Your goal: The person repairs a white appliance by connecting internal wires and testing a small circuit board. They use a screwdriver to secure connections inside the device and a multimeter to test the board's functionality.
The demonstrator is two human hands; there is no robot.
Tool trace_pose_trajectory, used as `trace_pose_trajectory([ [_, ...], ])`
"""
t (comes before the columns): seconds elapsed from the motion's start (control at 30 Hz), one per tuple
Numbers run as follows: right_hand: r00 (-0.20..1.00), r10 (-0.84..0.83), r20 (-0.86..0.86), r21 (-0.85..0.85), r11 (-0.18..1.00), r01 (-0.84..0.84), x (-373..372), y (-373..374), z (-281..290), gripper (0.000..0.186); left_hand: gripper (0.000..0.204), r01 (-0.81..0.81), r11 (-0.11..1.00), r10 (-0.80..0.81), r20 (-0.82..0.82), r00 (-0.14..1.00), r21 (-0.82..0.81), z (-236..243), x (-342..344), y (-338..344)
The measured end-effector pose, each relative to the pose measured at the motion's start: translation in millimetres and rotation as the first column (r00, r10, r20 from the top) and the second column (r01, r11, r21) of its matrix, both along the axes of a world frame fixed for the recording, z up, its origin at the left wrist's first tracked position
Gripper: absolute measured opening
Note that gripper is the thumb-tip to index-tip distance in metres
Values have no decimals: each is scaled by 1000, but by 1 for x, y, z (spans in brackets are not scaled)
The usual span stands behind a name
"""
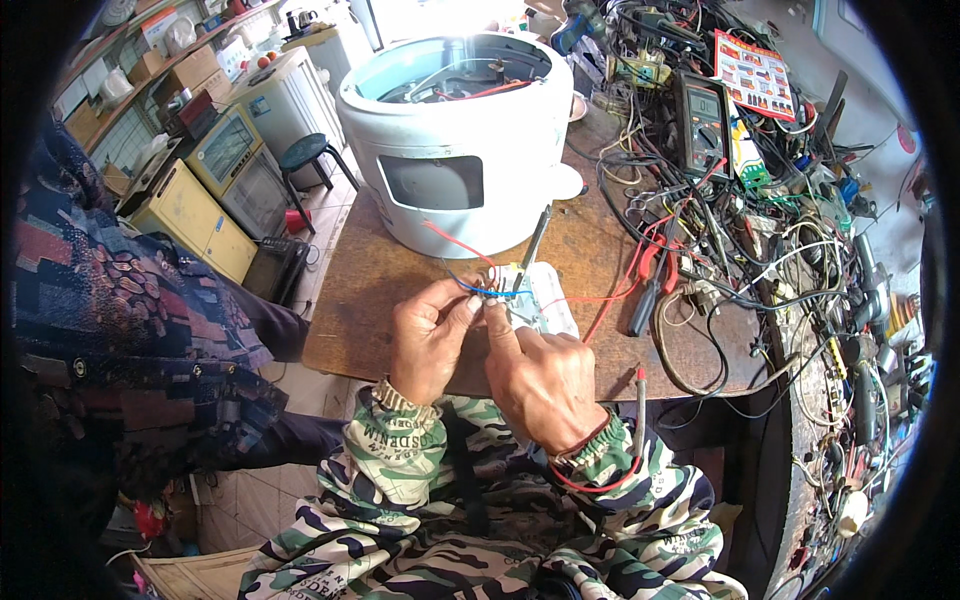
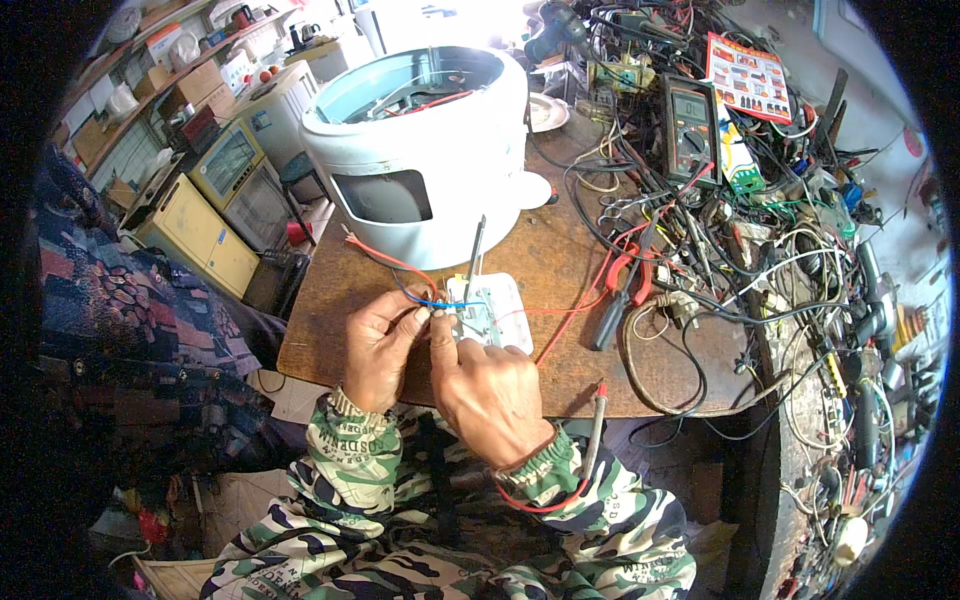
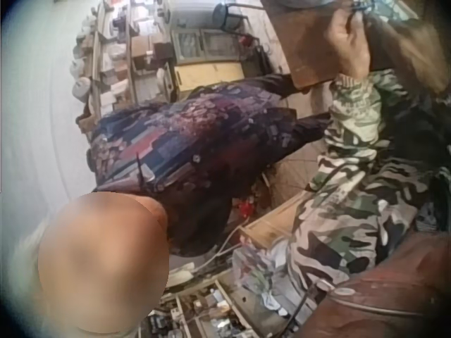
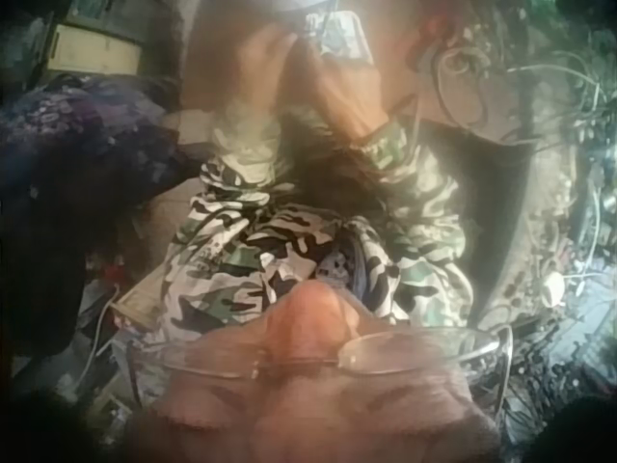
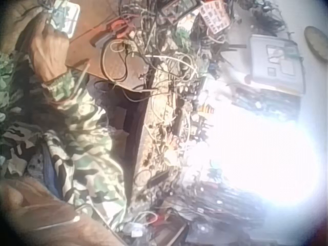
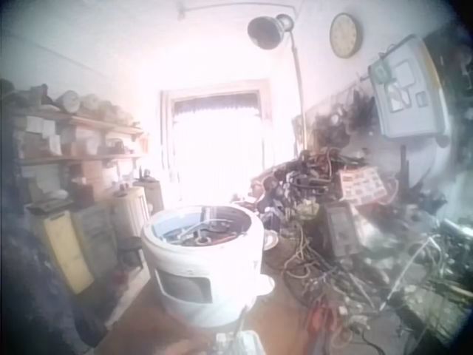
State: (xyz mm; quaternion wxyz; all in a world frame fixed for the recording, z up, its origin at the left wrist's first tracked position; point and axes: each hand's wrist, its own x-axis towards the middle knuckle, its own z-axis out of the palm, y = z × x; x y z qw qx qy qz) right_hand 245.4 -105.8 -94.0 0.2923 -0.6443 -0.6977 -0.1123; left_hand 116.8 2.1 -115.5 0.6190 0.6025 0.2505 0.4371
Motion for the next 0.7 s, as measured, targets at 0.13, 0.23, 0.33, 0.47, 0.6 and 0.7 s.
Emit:
trace_pose_trajectory([
  [0.13,1000,9,0,0,1000,-9,-1,1,-2,44,25,11,1000,-10,32,999,-18,3,-1,-1],
  [0.23,1000,5,7,-2,1000,-5,-2,2,2,44,25,-3,1000,3,2,1000,1,2,-2,0],
  [0.33,999,-40,-15,-6,999,40,0,0,-3,49,25,-1,1000,2,-45,999,30,3,2,0],
  [0.47,999,6,-45,67,998,-3,0,0,-6,49,20,-55,996,62,-107,992,66,5,0,0],
  [0.6,924,334,-184,49,942,-331,12,-17,8,41,23,-36,999,36,-54,998,2,7,-2,-2],
  [0.7,864,449,-228,-112,869,-481,36,-40,9,36,24,-36,998,36,7,999,-44,7,6,-4],
])
